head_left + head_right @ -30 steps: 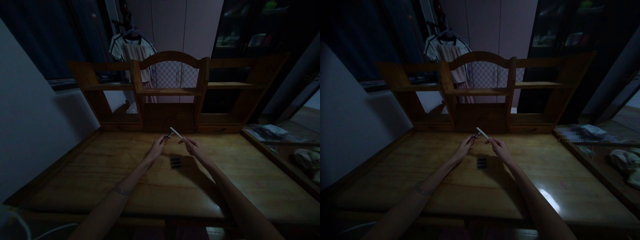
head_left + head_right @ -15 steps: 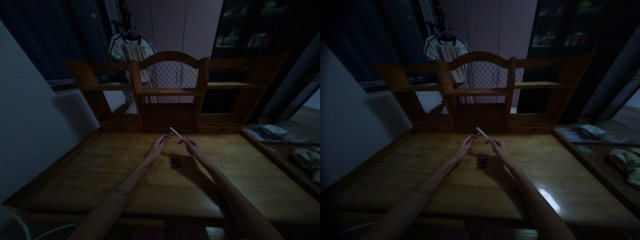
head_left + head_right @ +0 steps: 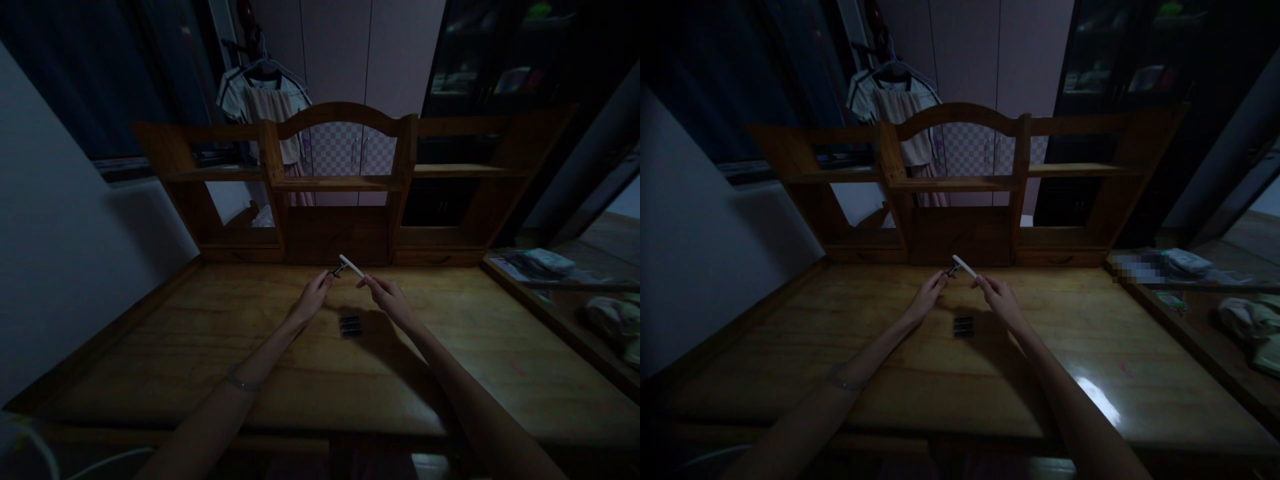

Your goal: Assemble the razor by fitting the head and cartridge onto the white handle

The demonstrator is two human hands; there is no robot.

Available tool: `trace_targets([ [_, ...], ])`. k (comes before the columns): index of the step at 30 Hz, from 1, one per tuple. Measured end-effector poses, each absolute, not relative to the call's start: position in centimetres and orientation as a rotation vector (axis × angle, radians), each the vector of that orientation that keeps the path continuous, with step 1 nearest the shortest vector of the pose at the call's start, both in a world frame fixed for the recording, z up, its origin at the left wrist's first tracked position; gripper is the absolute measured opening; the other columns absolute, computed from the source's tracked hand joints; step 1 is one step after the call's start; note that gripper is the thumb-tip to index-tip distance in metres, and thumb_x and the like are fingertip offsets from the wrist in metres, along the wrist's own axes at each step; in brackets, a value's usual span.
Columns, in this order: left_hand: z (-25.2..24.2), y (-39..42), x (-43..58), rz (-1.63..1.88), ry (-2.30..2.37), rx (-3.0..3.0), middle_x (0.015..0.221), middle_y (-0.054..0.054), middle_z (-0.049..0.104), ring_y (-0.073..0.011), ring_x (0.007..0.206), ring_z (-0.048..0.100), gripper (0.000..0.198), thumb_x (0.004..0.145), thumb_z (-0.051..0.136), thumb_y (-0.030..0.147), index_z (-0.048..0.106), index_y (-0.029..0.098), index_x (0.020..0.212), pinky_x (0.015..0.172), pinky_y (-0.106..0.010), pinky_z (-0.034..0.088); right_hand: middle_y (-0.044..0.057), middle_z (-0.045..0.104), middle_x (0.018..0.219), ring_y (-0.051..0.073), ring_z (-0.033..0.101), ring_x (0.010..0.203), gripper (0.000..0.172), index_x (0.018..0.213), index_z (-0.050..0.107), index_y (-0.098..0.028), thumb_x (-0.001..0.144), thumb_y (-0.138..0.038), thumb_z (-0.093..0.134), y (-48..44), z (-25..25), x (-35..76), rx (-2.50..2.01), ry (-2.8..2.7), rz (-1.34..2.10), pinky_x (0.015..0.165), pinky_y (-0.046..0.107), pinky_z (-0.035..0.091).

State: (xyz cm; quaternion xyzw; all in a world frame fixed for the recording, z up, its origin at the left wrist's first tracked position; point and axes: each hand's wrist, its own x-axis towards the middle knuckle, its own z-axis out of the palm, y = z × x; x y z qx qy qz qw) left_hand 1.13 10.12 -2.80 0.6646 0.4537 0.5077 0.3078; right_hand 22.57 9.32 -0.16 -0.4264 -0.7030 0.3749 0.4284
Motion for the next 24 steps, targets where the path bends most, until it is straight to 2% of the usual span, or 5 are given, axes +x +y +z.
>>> trace_targets([
  [9,-3.12,10.28,1.15,1.337,1.166,1.665,0.070,0.001,0.047,-0.0125,0.066,0.043,0.040,0.090,0.040,0.051,0.062,0.018,0.096,0.062,-0.021,0.034,-0.002,0.039,0.057,0.012,0.041,0.053,0.049,0.088,0.067,-0.016,0.091,-0.055,0.037,8.76,0.28,22.43,-1.128,-1.832,0.714,0.048,0.023,0.027],
  [15,-3.23,10.69,1.19,1.389,1.039,1.542,0.078,-0.001,0.051,-0.0116,0.071,0.045,0.040,0.088,0.043,0.053,0.060,0.017,0.086,0.069,-0.021,0.037,-0.002,0.039,0.056,0.012,0.040,0.052,0.050,0.088,0.068,-0.016,0.091,-0.055,0.037,8.93,0.19,22.82,-1.190,-1.759,0.636,0.048,0.024,0.026],
  [17,-3.12,10.63,1.25,1.382,1.029,1.521,0.074,0.000,0.048,-0.0110,0.068,0.043,0.040,0.088,0.044,0.054,0.060,0.017,0.086,0.065,-0.021,0.036,-0.002,0.037,0.056,0.012,0.038,0.052,0.049,0.090,0.068,-0.017,0.091,-0.055,0.037,8.85,0.31,22.79,-1.141,-1.758,0.660,0.048,0.024,0.026],
  [24,-3.01,10.50,1.21,1.294,0.960,1.422,0.056,0.005,0.031,-0.0078,0.048,0.027,0.046,0.086,0.042,0.059,0.058,0.016,0.083,0.045,-0.020,0.020,-0.002,0.037,0.056,0.012,0.039,0.053,0.052,0.089,0.068,-0.016,0.091,-0.057,0.036,8.63,0.59,22.51,-1.160,-1.795,0.674,0.048,0.024,0.027],
])
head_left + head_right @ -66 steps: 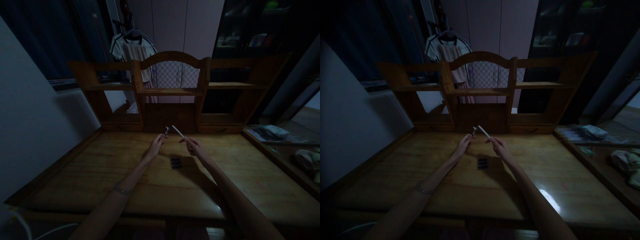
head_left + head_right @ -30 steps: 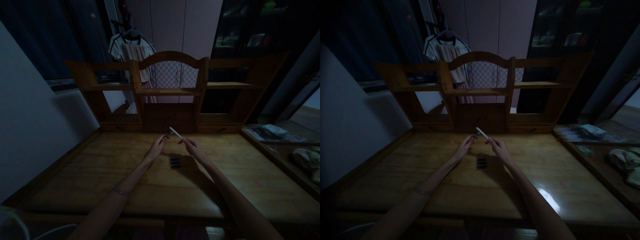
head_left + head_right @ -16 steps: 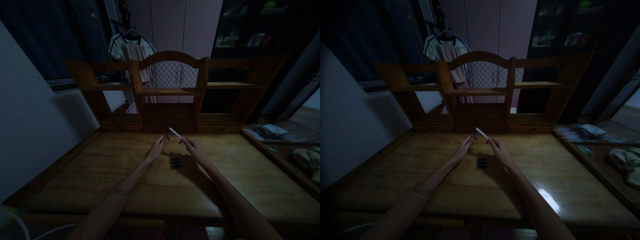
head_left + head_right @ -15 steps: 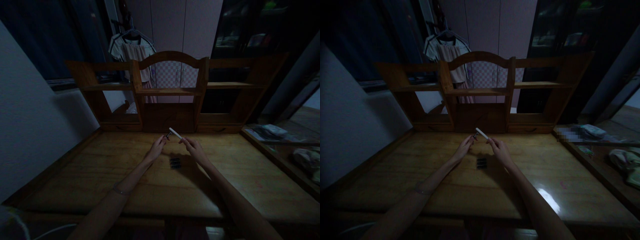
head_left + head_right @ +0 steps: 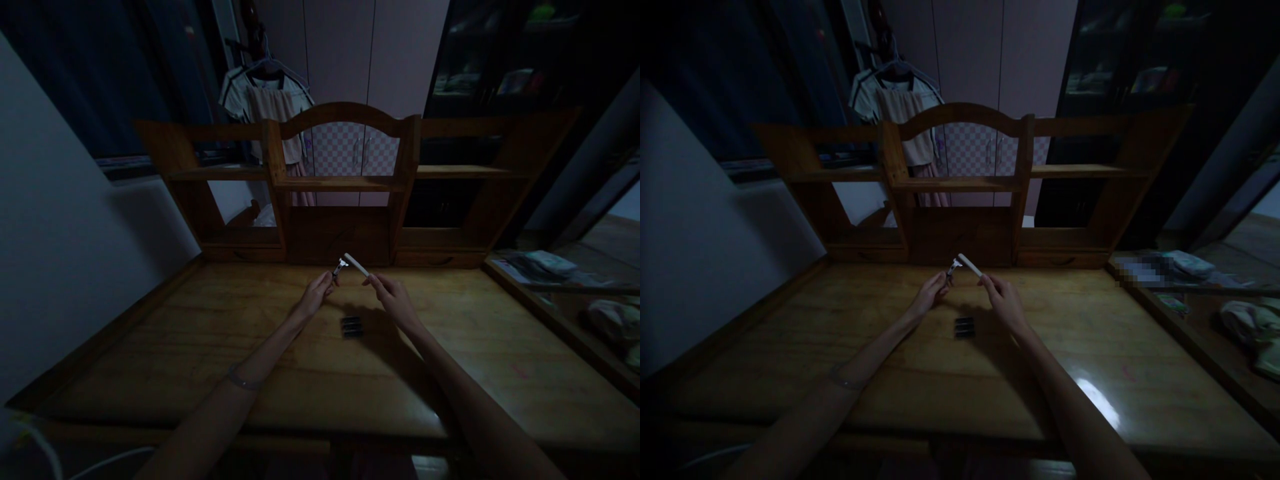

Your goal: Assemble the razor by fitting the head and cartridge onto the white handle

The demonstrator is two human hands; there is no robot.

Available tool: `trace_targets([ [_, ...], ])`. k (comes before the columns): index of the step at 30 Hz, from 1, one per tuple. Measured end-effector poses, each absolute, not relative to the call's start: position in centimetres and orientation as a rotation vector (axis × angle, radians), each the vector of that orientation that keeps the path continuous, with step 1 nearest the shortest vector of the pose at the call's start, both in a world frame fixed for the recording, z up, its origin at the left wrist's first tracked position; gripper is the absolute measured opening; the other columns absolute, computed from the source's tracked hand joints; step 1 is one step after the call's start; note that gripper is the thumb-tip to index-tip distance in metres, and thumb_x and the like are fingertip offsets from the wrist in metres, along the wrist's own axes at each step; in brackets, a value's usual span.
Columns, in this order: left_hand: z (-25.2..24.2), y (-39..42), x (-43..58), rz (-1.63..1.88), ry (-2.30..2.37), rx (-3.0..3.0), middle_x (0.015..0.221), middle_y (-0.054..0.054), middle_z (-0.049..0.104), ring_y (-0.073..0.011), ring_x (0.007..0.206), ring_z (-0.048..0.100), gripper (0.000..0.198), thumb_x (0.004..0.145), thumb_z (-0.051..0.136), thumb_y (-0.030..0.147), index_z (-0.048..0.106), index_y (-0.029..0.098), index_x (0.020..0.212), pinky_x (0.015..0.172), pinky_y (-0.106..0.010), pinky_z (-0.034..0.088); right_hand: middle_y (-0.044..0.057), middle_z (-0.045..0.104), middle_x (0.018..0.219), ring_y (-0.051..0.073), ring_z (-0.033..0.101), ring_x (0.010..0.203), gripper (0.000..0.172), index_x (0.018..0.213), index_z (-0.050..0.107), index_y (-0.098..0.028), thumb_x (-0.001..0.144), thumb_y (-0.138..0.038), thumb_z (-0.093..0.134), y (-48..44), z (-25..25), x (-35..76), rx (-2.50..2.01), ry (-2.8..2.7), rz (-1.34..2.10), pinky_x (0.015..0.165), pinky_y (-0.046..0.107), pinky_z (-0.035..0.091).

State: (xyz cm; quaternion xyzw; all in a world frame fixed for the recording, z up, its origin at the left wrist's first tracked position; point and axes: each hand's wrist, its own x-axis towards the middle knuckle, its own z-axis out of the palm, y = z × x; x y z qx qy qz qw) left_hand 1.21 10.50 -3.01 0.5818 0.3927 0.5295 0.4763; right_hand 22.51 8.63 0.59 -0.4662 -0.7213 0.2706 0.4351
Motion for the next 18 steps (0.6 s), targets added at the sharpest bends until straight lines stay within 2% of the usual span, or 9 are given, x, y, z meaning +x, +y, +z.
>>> trace_targets([
  [6,-2.5,10.1,1.1,1.216,0.983,1.305,0.051,0.007,0.029,-0.0054,0.040,0.021,0.048,0.083,0.044,0.062,0.055,0.016,0.077,0.039,-0.019,0.012,-0.001,0.042,0.058,0.013,0.041,0.055,0.052,0.088,0.068,-0.016,0.090,-0.058,0.035,8.8,0.4,22.5,-1.135,-1.825,0.694,0.050,0.024,0.029],
  [10,-2.0,9.8,1.1,1.235,0.996,1.267,0.049,0.006,0.032,-0.0039,0.038,0.023,0.051,0.080,0.048,0.063,0.053,0.014,0.068,0.037,-0.019,0.011,-0.002,0.037,0.056,0.012,0.037,0.052,0.055,0.090,0.068,-0.015,0.089,-0.060,0.036,9.1,0.0,22.6,-1.123,-1.759,0.778,0.047,0.023,0.026],
  [13,-1.9,9.7,1.0,1.231,0.957,1.194,0.050,0.007,0.032,-0.0027,0.036,0.022,0.048,0.079,0.052,0.062,0.052,0.015,0.072,0.036,-0.018,0.010,-0.004,0.032,0.056,0.011,0.033,0.050,0.054,0.094,0.067,-0.016,0.089,-0.060,0.037,9.2,-0.1,22.6,-1.050,-1.753,0.893,0.045,0.022,0.024],
  [18,-2.2,9.8,0.9,1.179,0.890,1.098,0.050,0.010,0.029,-0.0014,0.033,0.018,0.043,0.077,0.057,0.060,0.047,0.018,0.076,0.034,-0.015,0.008,-0.004,0.031,0.055,0.010,0.030,0.049,0.054,0.089,0.067,-0.015,0.087,-0.061,0.040,9.2,-0.2,22.5,-1.052,-1.733,0.961,0.044,0.022,0.022],
])
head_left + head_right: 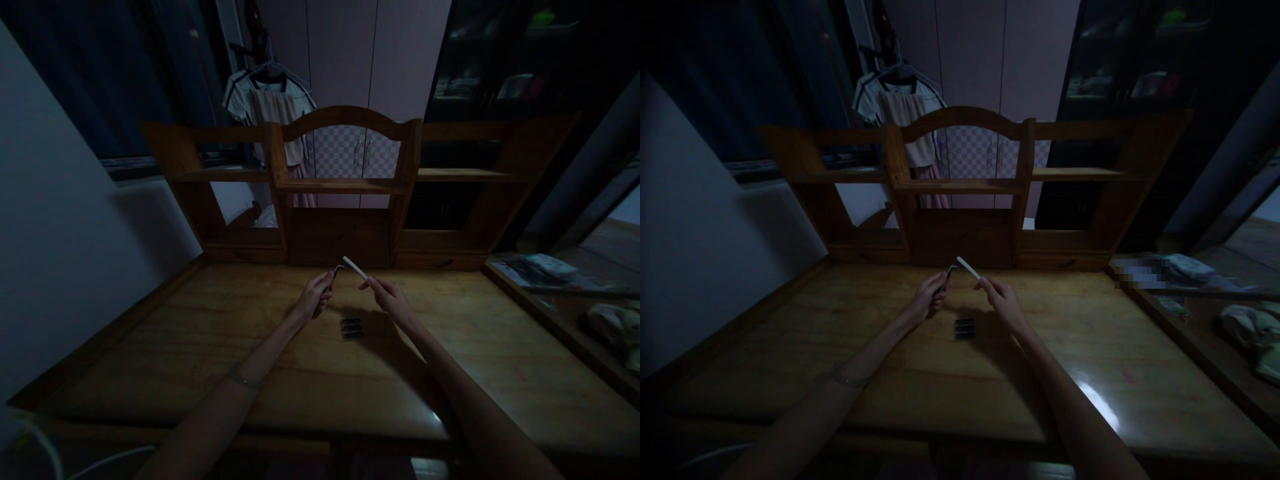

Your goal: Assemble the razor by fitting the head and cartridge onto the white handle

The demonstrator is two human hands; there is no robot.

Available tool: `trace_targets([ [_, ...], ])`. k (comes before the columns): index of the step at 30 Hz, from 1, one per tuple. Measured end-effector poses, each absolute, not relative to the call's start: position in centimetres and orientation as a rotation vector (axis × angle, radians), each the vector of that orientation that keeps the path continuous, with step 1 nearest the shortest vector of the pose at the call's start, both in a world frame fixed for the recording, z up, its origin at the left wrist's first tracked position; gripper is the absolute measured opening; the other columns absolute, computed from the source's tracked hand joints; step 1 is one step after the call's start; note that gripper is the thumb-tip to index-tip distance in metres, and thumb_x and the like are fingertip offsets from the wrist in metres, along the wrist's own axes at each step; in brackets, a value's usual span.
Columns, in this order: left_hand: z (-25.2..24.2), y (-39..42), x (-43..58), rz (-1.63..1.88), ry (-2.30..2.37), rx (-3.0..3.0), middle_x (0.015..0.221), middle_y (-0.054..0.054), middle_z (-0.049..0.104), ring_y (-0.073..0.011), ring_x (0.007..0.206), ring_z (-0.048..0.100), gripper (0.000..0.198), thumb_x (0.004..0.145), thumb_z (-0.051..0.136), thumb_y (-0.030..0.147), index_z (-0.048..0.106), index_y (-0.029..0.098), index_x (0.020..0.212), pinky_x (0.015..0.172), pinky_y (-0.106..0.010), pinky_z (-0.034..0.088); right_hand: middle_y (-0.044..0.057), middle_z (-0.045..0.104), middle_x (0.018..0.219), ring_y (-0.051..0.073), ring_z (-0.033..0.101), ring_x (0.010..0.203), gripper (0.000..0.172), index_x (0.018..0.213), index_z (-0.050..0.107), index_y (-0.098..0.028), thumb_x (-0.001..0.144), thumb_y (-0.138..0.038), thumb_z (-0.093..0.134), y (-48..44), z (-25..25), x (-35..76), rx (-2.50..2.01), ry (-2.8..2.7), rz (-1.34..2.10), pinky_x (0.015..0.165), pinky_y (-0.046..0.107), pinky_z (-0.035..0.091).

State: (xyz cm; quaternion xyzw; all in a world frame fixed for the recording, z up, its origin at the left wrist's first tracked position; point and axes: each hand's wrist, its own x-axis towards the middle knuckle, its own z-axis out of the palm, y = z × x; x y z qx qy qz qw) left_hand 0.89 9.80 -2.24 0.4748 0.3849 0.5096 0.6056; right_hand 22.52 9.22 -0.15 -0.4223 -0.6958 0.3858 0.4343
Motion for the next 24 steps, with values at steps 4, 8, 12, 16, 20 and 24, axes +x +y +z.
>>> trace_targets([
  [4,-2.4,9.9,0.9,1.161,0.885,1.033,0.050,0.010,0.030,-0.0008,0.032,0.018,0.045,0.077,0.055,0.062,0.047,0.018,0.078,0.032,-0.014,0.007,-0.005,0.029,0.055,0.010,0.029,0.048,0.053,0.092,0.066,-0.015,0.088,-0.060,0.039,9.1,-0.1,22.5,-1.019,-1.756,0.997,0.044,0.023,0.023],
  [8,-2.4,10.1,0.8,1.130,0.896,0.965,0.048,0.010,0.029,-0.0004,0.031,0.017,0.048,0.074,0.057,0.064,0.045,0.018,0.075,0.031,-0.013,0.007,-0.003,0.037,0.056,0.011,0.037,0.052,0.051,0.088,0.067,-0.016,0.089,-0.058,0.038,8.8,0.2,22.4,-1.103,-1.783,0.809,0.047,0.023,0.026],
  [12,-2.6,10.4,0.6,1.097,0.856,0.908,0.044,0.012,0.022,-0.0011,0.030,0.013,0.052,0.074,0.052,0.069,0.040,0.019,0.069,0.029,-0.013,0.006,-0.001,0.045,0.060,0.012,0.043,0.056,0.048,0.091,0.068,-0.018,0.092,-0.054,0.037,8.4,0.4,22.2,-1.091,-1.868,0.706,0.051,0.023,0.029],
  [16,-2.9,10.6,0.4,1.066,0.776,0.909,0.044,0.012,0.021,-0.0011,0.029,0.011,0.051,0.077,0.049,0.068,0.038,0.019,0.067,0.028,-0.013,0.006,-0.001,0.050,0.058,0.013,0.046,0.054,0.048,0.090,0.068,-0.018,0.091,-0.055,0.037,8.4,0.1,22.1,-1.149,-1.942,0.593,0.050,0.023,0.028],
  [20,-2.8,10.5,0.4,1.017,0.703,0.877,0.044,0.012,0.019,-0.0017,0.030,0.009,0.047,0.082,0.049,0.062,0.037,0.019,0.067,0.028,-0.013,0.006,-0.001,0.051,0.057,0.013,0.046,0.052,0.047,0.091,0.067,-0.018,0.092,-0.054,0.038,8.3,0.1,22.1,-1.166,-1.953,0.466,0.050,0.024,0.027],
  [24,-2.7,10.3,0.4,0.903,0.621,0.830,0.045,0.011,0.019,-0.0029,0.031,0.009,0.040,0.087,0.046,0.054,0.037,0.019,0.068,0.027,-0.013,0.006,0.001,0.059,0.065,0.013,0.051,0.055,0.041,0.096,0.067,-0.020,0.092,-0.051,0.040,8.1,0.2,22.0,-1.125,-1.996,0.388,0.053,0.023,0.030],
])
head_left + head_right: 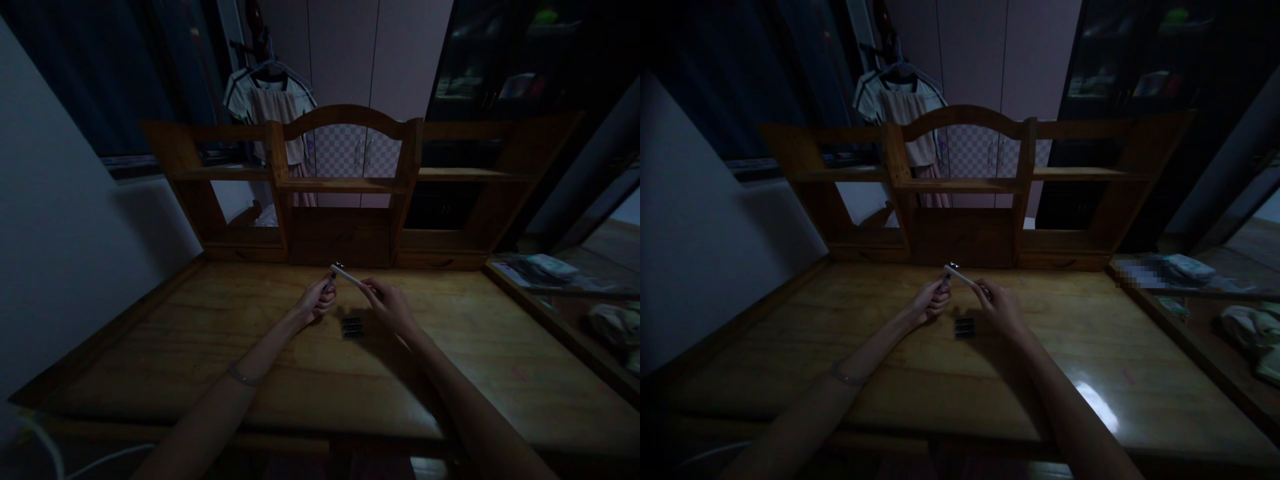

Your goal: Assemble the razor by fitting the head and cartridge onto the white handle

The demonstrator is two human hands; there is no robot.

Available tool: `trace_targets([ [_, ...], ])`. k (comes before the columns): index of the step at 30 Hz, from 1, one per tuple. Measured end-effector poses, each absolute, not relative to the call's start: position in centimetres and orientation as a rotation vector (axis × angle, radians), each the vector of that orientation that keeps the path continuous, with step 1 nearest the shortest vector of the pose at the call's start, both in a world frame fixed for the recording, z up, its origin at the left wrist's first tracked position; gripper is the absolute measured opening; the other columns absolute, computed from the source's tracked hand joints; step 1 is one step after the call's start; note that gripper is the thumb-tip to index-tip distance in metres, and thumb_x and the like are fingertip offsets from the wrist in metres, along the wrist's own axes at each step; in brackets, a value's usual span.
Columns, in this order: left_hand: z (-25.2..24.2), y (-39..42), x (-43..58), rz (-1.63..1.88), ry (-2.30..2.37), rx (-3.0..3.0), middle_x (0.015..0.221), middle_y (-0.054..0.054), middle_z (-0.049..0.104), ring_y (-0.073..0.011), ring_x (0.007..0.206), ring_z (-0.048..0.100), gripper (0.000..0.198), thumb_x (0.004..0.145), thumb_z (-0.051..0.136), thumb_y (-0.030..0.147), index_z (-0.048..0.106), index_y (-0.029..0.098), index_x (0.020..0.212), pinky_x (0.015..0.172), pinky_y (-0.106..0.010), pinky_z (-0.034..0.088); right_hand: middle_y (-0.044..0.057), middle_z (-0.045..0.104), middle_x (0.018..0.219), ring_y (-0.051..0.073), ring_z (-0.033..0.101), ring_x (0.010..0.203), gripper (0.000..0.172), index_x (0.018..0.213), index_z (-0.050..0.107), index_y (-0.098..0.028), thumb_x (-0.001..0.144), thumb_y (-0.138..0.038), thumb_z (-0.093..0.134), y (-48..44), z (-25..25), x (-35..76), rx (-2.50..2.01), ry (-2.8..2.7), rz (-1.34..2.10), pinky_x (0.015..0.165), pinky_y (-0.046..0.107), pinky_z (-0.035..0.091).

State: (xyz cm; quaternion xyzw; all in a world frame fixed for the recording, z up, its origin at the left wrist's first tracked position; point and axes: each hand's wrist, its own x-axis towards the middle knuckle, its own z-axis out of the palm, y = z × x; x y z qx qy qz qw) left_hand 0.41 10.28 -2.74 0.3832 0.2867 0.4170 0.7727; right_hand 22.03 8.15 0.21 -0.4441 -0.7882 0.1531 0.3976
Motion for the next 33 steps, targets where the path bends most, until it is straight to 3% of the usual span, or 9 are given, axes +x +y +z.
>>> trace_targets([
  [14,-2.67,10.12,0.27,0.746,0.574,0.717,0.047,0.011,0.018,-0.0029,0.031,0.009,0.038,0.092,0.039,0.048,0.037,0.018,0.068,0.027,-0.013,0.004,0.007,0.069,0.084,0.018,0.060,0.068,0.037,0.098,0.067,-0.023,0.094,-0.047,0.039,8.31,-0.25,22.11,-1.229,-1.975,0.144,0.059,0.025,0.032],
  [33,-3.01,10.41,-0.16,0.716,0.559,0.621,0.043,0.011,0.020,-0.0023,0.028,0.014,0.040,0.093,0.039,0.046,0.035,0.018,0.064,0.026,-0.013,0.007,0.003,0.064,0.068,0.014,0.055,0.056,0.042,0.095,0.067,-0.019,0.094,-0.049,0.038,8.79,-0.27,22.70,-1.230,-1.890,0.214,0.052,0.024,0.028],
])
